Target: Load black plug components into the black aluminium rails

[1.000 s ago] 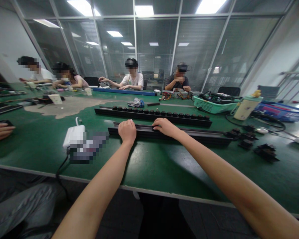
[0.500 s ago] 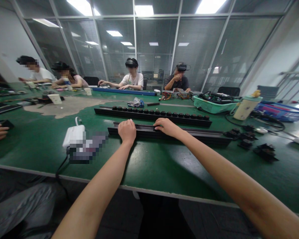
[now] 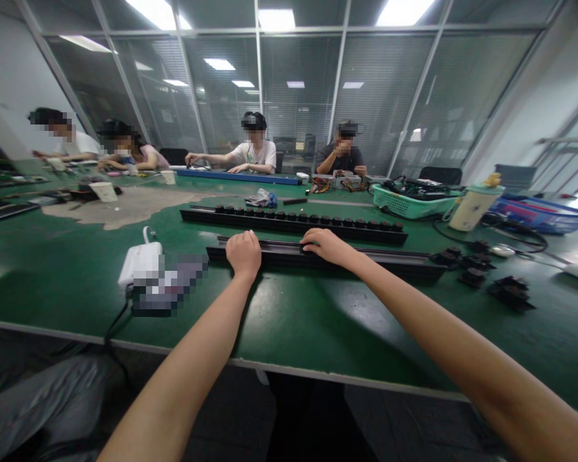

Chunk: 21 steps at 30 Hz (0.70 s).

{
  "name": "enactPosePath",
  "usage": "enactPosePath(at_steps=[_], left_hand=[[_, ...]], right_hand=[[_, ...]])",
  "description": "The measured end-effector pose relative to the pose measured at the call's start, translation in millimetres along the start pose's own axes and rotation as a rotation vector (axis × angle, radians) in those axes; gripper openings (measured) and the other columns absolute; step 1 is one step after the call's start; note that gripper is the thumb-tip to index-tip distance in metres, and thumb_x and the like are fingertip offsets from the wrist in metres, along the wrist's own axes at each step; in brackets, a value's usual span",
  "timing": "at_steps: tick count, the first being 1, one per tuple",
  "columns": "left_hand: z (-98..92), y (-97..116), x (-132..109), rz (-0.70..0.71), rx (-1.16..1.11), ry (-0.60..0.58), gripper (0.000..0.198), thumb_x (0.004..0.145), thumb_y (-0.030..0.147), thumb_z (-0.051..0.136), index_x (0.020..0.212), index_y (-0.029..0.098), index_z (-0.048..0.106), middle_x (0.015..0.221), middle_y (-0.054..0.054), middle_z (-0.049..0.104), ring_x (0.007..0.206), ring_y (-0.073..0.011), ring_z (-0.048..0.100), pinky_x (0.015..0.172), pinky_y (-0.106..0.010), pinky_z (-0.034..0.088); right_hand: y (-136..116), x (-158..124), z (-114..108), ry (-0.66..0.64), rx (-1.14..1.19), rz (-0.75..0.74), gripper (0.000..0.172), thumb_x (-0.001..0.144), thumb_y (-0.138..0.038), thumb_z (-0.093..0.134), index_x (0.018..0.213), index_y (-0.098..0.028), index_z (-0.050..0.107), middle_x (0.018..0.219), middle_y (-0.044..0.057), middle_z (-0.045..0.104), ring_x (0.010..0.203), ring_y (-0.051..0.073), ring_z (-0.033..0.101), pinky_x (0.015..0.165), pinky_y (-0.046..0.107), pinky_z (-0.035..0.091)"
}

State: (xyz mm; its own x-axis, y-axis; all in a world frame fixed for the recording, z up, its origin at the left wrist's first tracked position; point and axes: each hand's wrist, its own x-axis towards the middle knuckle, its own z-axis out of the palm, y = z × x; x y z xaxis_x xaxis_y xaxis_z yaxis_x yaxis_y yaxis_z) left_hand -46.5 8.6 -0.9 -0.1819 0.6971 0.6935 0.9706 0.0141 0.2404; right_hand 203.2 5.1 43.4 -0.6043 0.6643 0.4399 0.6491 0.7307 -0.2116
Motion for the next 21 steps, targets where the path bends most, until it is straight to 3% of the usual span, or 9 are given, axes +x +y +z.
enactPosePath(at_steps=[21], left_hand=[[0.1,-0.1,0.4,-0.004,-0.056,-0.002,0.057,0.105,0.031,0.015,0.089,0.016,0.068,0.093,-0.019,0.073,0.095,-0.0324,0.064,0.087,-0.043,0.040]], right_hand=[[10.4,-10.4,-6.2,-0.014,-0.025,-0.017,0.018,0.092,-0.015,0.068,0.105,-0.016,0.081,0.111,0.012,0.075,0.106,0.024,0.070,0.100,0.037,0.053]])
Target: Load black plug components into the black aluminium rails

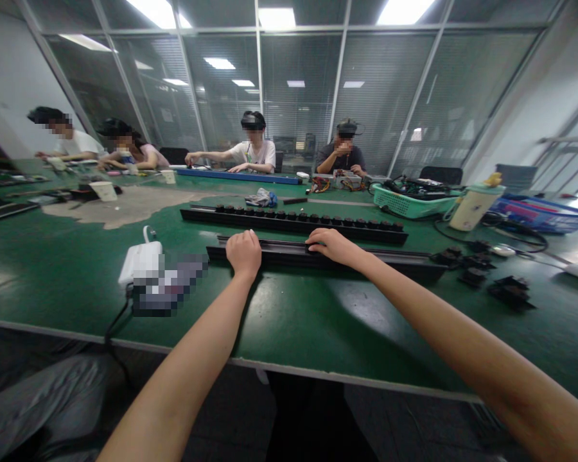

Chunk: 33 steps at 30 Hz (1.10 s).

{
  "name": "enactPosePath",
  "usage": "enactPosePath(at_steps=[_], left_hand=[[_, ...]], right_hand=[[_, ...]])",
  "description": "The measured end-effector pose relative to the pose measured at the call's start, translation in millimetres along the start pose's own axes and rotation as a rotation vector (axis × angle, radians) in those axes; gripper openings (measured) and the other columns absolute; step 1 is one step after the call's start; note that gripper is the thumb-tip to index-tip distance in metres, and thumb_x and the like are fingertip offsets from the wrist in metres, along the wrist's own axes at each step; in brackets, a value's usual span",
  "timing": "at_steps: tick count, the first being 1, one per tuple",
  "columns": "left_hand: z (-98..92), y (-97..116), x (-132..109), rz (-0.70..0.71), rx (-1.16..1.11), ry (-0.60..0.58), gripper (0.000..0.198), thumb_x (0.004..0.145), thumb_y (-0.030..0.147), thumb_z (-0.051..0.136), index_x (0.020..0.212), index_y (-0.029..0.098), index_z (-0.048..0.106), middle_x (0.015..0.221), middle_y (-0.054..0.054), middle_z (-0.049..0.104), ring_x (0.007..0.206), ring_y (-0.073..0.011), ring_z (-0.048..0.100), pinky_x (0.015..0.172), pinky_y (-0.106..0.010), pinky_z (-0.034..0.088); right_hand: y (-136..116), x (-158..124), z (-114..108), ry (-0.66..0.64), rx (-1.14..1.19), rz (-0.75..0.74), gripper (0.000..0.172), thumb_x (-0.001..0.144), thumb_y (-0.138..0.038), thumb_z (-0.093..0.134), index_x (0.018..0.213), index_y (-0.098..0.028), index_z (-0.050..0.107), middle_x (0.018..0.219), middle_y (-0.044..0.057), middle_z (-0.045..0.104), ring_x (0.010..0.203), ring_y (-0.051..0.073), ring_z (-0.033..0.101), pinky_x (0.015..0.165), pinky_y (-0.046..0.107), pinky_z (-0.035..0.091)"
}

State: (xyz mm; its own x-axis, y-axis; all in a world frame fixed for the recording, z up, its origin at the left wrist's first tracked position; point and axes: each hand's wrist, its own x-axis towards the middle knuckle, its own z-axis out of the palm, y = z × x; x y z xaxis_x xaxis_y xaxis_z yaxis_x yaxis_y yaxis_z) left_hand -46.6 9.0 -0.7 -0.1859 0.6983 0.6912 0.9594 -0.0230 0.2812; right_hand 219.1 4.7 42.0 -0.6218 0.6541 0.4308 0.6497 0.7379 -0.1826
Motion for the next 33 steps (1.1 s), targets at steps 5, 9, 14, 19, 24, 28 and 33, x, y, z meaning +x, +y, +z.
enactPosePath(at_steps=[5,9,14,19,24,28,33], left_hand=[[-0.7,0.5,-0.2,0.005,0.012,-0.005,0.057,0.105,0.031,0.015,0.091,0.016,0.068,0.095,-0.020,0.073,0.097,-0.0330,0.064,0.088,-0.044,0.040],[-2.0,0.8,-0.3,0.000,0.011,-0.015,0.056,0.105,0.031,0.015,0.091,0.016,0.068,0.095,-0.019,0.073,0.097,-0.0320,0.064,0.089,-0.043,0.040],[-1.5,0.3,-0.6,-0.001,0.002,-0.008,0.056,0.105,0.031,0.016,0.090,0.017,0.068,0.095,-0.019,0.073,0.097,-0.0323,0.064,0.089,-0.043,0.039],[0.3,-0.5,-0.9,0.002,0.008,0.012,0.055,0.105,0.031,0.017,0.088,0.018,0.068,0.093,-0.018,0.073,0.096,-0.0312,0.064,0.089,-0.042,0.040],[1.2,-1.2,-0.9,0.011,0.006,0.037,0.055,0.105,0.031,0.017,0.086,0.019,0.067,0.091,-0.017,0.073,0.094,-0.0306,0.064,0.087,-0.042,0.041],[-0.2,-0.4,-0.7,0.007,0.022,0.019,0.055,0.105,0.030,0.017,0.088,0.018,0.067,0.093,-0.018,0.074,0.095,-0.0306,0.064,0.088,-0.042,0.041],[-2.8,1.2,-0.5,0.000,0.048,-0.016,0.056,0.105,0.031,0.016,0.091,0.016,0.068,0.095,-0.018,0.074,0.098,-0.0318,0.065,0.090,-0.043,0.041]], right_hand=[[2.8,-1.8,-0.2,0.005,0.014,-0.008,0.018,0.092,-0.016,0.068,0.104,-0.018,0.081,0.109,0.011,0.076,0.105,0.023,0.070,0.100,0.037,0.054],[2.6,-3.0,-1.6,0.008,0.016,-0.004,0.018,0.091,-0.016,0.068,0.103,-0.019,0.081,0.109,0.011,0.076,0.105,0.023,0.071,0.100,0.037,0.053],[2.7,-5.7,-3.3,0.010,0.025,0.003,0.018,0.091,-0.015,0.068,0.103,-0.017,0.081,0.109,0.012,0.076,0.105,0.024,0.071,0.100,0.038,0.054],[5.8,-8.9,-4.0,0.011,0.021,0.002,0.019,0.091,-0.016,0.068,0.104,-0.018,0.081,0.109,0.012,0.075,0.106,0.024,0.070,0.100,0.037,0.053],[7.5,-10.5,-4.1,0.004,0.010,0.002,0.020,0.092,-0.017,0.066,0.105,-0.020,0.081,0.110,0.011,0.075,0.107,0.024,0.070,0.101,0.038,0.053],[7.7,-11.1,-3.7,0.007,0.008,0.001,0.020,0.093,-0.018,0.066,0.106,-0.019,0.081,0.111,0.011,0.075,0.107,0.024,0.069,0.101,0.038,0.053],[8.7,-11.5,-3.7,-0.003,-0.001,-0.005,0.020,0.093,-0.018,0.066,0.107,-0.017,0.081,0.112,0.012,0.075,0.108,0.024,0.069,0.101,0.038,0.053]])
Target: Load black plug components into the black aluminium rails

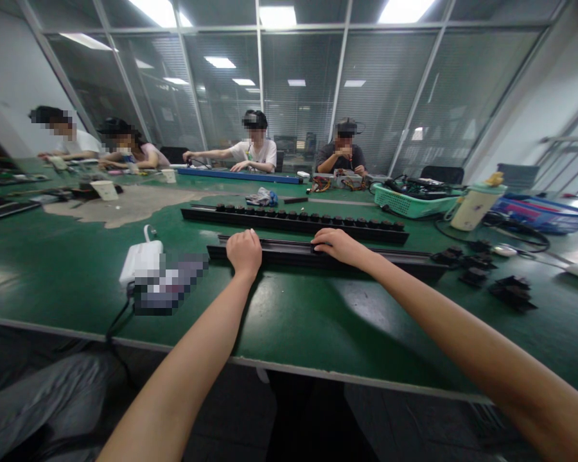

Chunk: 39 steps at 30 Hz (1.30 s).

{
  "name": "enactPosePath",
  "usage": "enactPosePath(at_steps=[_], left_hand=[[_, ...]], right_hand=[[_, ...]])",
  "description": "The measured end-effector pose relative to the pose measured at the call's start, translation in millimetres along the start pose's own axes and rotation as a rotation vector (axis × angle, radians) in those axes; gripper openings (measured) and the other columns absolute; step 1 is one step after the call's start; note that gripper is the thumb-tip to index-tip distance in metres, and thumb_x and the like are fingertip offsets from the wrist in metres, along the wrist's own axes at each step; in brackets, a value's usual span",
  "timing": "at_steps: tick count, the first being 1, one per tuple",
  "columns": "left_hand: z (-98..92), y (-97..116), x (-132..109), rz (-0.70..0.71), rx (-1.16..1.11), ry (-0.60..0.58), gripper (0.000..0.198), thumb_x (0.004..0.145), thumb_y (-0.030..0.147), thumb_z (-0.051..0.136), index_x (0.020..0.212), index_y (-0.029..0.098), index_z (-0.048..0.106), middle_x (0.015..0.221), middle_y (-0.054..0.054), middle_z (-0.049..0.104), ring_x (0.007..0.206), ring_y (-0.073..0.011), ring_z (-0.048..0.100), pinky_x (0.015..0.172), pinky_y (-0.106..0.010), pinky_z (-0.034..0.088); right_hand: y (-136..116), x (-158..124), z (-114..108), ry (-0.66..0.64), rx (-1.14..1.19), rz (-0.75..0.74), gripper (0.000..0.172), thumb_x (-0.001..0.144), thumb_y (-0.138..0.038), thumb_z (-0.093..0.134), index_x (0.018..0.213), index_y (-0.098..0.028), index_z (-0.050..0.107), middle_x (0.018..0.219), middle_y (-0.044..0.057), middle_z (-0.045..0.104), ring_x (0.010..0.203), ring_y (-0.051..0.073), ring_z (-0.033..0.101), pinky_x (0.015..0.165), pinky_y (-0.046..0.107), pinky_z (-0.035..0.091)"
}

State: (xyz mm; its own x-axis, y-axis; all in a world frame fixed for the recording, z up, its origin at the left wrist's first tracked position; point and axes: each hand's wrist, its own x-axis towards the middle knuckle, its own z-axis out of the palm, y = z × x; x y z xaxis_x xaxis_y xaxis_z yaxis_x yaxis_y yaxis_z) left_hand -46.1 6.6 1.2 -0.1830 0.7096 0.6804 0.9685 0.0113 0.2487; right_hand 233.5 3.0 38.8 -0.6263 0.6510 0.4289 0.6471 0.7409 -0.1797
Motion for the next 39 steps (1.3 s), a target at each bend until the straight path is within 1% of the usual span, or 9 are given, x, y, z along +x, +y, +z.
enactPosePath(at_steps=[3,7,12,21,33,39], left_hand=[[-0.5,0.3,-0.1,-0.004,-0.012,-0.002,0.056,0.105,0.030,0.015,0.091,0.016,0.068,0.096,-0.019,0.074,0.098,-0.0320,0.065,0.090,-0.043,0.040],[0.3,-0.1,-0.3,-0.006,-0.035,0.003,0.056,0.105,0.031,0.016,0.091,0.017,0.068,0.096,-0.019,0.074,0.098,-0.0322,0.064,0.090,-0.043,0.040],[1.8,-1.0,-0.2,-0.005,-0.046,0.006,0.056,0.105,0.031,0.016,0.090,0.017,0.068,0.095,-0.019,0.073,0.098,-0.0318,0.064,0.090,-0.043,0.040],[6.4,-3.1,-0.1,0.014,-0.032,0.058,0.054,0.105,0.031,0.018,0.086,0.019,0.067,0.091,-0.017,0.073,0.093,-0.0302,0.064,0.087,-0.041,0.040],[6.6,-3.5,0.2,0.010,-0.034,0.050,0.054,0.105,0.032,0.018,0.086,0.019,0.067,0.091,-0.017,0.073,0.093,-0.0309,0.064,0.087,-0.042,0.040],[2.9,-1.7,-0.1,-0.015,-0.064,0.008,0.054,0.105,0.032,0.018,0.090,0.018,0.068,0.095,-0.019,0.073,0.098,-0.0319,0.064,0.091,-0.044,0.040]], right_hand=[[0.2,0.2,-0.3,0.004,0.006,-0.005,0.020,0.093,-0.018,0.066,0.107,-0.017,0.081,0.111,0.012,0.075,0.107,0.024,0.070,0.100,0.038,0.053],[0.4,-0.2,-1.6,0.009,0.021,-0.003,0.020,0.092,-0.018,0.067,0.105,-0.020,0.081,0.111,0.010,0.075,0.106,0.024,0.070,0.100,0.038,0.053],[2.1,-6.0,-6.9,0.010,0.026,0.013,0.019,0.091,-0.018,0.067,0.105,-0.020,0.081,0.111,0.011,0.076,0.105,0.025,0.071,0.100,0.040,0.054],[6.8,-17.1,-12.5,0.021,0.035,0.021,0.020,0.092,-0.019,0.067,0.105,-0.021,0.081,0.110,0.010,0.076,0.105,0.024,0.071,0.100,0.039,0.054],[8.8,-21.7,-15.2,0.026,0.033,0.025,0.020,0.091,-0.018,0.067,0.104,-0.021,0.081,0.109,0.010,0.076,0.104,0.024,0.072,0.099,0.039,0.055],[8.6,-23.0,-15.8,0.026,0.027,0.025,0.020,0.092,-0.019,0.067,0.105,-0.021,0.081,0.110,0.011,0.076,0.105,0.025,0.072,0.100,0.040,0.055]])
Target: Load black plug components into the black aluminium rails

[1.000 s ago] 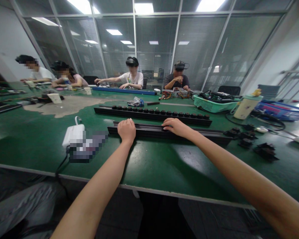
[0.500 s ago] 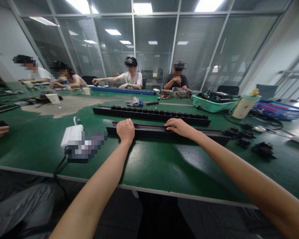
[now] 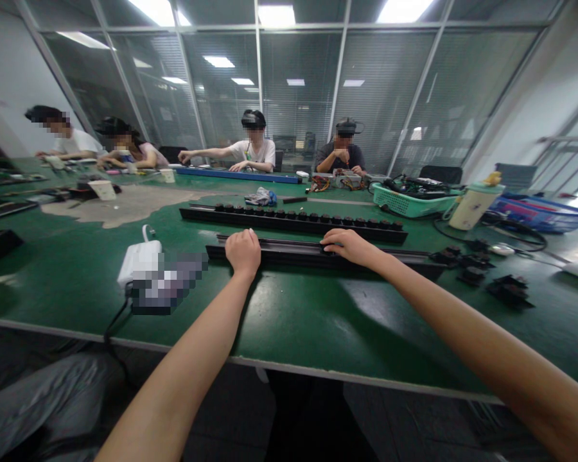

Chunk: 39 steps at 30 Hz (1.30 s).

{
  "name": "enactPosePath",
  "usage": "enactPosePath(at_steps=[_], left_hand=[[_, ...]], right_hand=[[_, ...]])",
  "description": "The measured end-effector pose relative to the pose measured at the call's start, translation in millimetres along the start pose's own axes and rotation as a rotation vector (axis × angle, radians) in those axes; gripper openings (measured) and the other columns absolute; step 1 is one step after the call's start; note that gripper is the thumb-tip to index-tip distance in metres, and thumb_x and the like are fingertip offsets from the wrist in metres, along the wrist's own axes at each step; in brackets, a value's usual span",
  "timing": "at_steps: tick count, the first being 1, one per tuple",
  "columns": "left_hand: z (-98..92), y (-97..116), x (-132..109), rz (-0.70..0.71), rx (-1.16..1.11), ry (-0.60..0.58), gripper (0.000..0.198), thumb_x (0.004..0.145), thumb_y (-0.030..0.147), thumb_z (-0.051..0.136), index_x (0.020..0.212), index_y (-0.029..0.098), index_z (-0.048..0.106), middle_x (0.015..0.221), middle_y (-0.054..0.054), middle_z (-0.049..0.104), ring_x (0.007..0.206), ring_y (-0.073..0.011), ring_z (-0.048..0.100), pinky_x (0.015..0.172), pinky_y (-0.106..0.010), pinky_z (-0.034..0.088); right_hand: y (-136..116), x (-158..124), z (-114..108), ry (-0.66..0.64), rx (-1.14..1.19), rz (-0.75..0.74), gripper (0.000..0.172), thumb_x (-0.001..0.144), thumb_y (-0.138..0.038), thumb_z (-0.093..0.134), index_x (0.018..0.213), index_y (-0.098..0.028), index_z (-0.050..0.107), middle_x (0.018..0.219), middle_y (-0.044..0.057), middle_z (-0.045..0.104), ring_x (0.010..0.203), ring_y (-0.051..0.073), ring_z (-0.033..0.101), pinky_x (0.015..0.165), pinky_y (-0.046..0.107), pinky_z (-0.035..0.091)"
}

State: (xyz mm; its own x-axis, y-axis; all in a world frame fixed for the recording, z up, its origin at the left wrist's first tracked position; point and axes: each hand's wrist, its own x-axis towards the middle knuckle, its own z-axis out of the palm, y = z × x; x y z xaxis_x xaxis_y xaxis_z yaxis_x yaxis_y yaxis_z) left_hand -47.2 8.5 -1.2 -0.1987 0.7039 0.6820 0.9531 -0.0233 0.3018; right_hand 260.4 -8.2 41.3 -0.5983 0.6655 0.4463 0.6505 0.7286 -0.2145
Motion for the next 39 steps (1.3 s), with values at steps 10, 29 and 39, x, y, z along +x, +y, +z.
enactPosePath(at_steps=[10,29,39], left_hand=[[-0.7,0.7,0.0,0.017,0.030,0.013,0.056,0.105,0.031,0.016,0.089,0.018,0.068,0.093,-0.019,0.073,0.096,-0.0317,0.064,0.089,-0.043,0.040],[-0.3,1.0,-0.3,0.007,0.045,-0.003,0.054,0.106,0.031,0.018,0.091,0.016,0.068,0.096,-0.018,0.074,0.100,-0.0314,0.065,0.090,-0.042,0.040],[-0.6,1.1,-0.3,0.008,0.015,0.005,0.056,0.105,0.031,0.016,0.089,0.016,0.068,0.096,-0.019,0.074,0.097,-0.0322,0.064,0.090,-0.043,0.040]], right_hand=[[0.2,0.0,-0.3,-0.012,0.000,0.005,0.020,0.092,-0.019,0.066,0.105,-0.020,0.081,0.110,0.010,0.075,0.104,0.024,0.071,0.100,0.039,0.055],[14.9,-16.0,-6.7,0.003,0.002,0.002,0.022,0.094,-0.025,0.064,0.108,-0.022,0.081,0.112,0.010,0.075,0.106,0.025,0.071,0.100,0.038,0.055],[13.8,-17.1,-8.4,0.001,0.003,-0.002,0.023,0.095,-0.026,0.063,0.108,-0.023,0.081,0.113,0.010,0.075,0.106,0.026,0.072,0.100,0.040,0.056]])
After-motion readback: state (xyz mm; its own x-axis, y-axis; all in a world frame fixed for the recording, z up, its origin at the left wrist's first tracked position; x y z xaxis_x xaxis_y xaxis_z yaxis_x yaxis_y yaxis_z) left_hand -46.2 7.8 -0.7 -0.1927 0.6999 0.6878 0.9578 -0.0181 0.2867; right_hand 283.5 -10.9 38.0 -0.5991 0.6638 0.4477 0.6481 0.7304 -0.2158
